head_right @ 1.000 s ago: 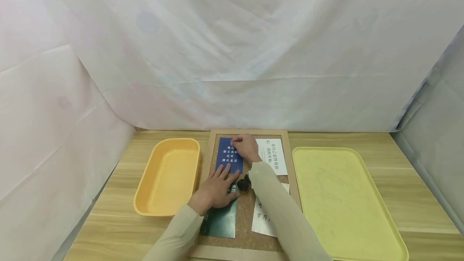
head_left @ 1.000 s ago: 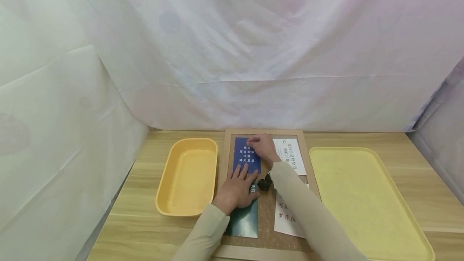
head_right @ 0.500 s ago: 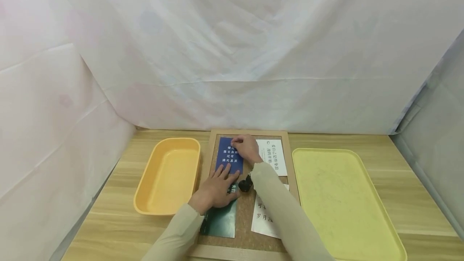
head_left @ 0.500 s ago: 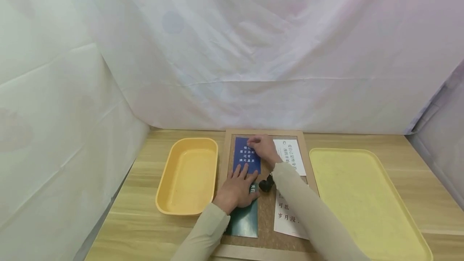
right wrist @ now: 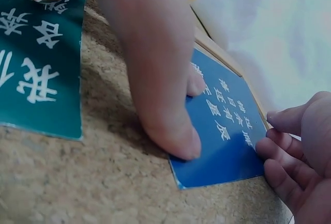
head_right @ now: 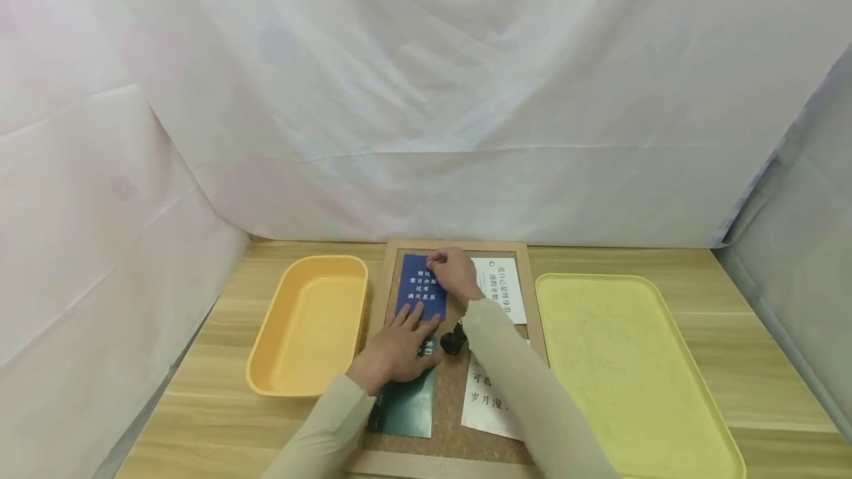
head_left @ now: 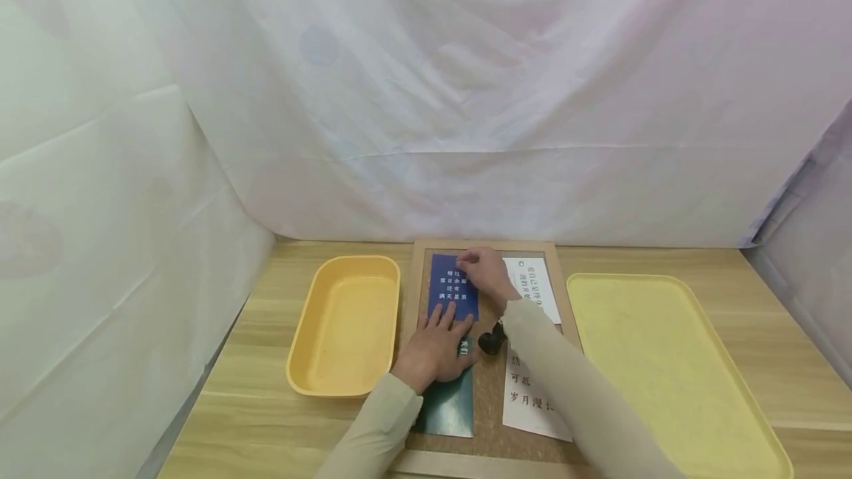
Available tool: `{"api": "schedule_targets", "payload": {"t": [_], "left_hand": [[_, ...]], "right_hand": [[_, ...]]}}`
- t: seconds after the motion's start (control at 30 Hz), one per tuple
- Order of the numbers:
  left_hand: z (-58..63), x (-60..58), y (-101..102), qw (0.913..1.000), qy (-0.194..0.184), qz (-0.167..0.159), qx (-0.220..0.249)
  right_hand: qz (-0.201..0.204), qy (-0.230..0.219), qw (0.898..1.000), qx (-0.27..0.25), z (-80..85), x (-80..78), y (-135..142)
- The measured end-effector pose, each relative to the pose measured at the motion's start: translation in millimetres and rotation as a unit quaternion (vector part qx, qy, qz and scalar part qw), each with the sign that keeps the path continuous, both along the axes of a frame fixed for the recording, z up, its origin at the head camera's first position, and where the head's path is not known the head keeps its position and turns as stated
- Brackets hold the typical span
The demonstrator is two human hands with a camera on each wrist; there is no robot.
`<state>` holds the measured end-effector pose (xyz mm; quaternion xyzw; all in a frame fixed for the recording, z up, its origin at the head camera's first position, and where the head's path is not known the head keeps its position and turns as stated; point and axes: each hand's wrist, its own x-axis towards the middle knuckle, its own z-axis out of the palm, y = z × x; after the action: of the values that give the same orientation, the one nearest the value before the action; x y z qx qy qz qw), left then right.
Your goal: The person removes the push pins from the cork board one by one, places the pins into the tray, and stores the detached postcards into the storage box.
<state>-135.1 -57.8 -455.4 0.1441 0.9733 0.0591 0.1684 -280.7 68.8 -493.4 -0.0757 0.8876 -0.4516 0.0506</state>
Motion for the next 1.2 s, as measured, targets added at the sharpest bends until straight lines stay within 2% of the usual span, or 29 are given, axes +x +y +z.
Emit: {"api": "schedule_targets", "payload": {"t": [0.43,0.83,1.2], "left_hand": [[0.6,-2.7,2,1.0000,0.002,0.005,0.003],[-0.6,-5.6,1,1.0000,0.001,0.007,0.001],[-1.8,-6.4,0,1.0000,0.000,0.007,-0.001]], "right_hand": [[0.006,-0.003,1.000,-0.012,3.9,-1.6,10],[0.013,0.022,0.999,0.024,15.0,-0.7,27],[0.005,0.022,0.999,0.038,21.1,3.4,45]]}}
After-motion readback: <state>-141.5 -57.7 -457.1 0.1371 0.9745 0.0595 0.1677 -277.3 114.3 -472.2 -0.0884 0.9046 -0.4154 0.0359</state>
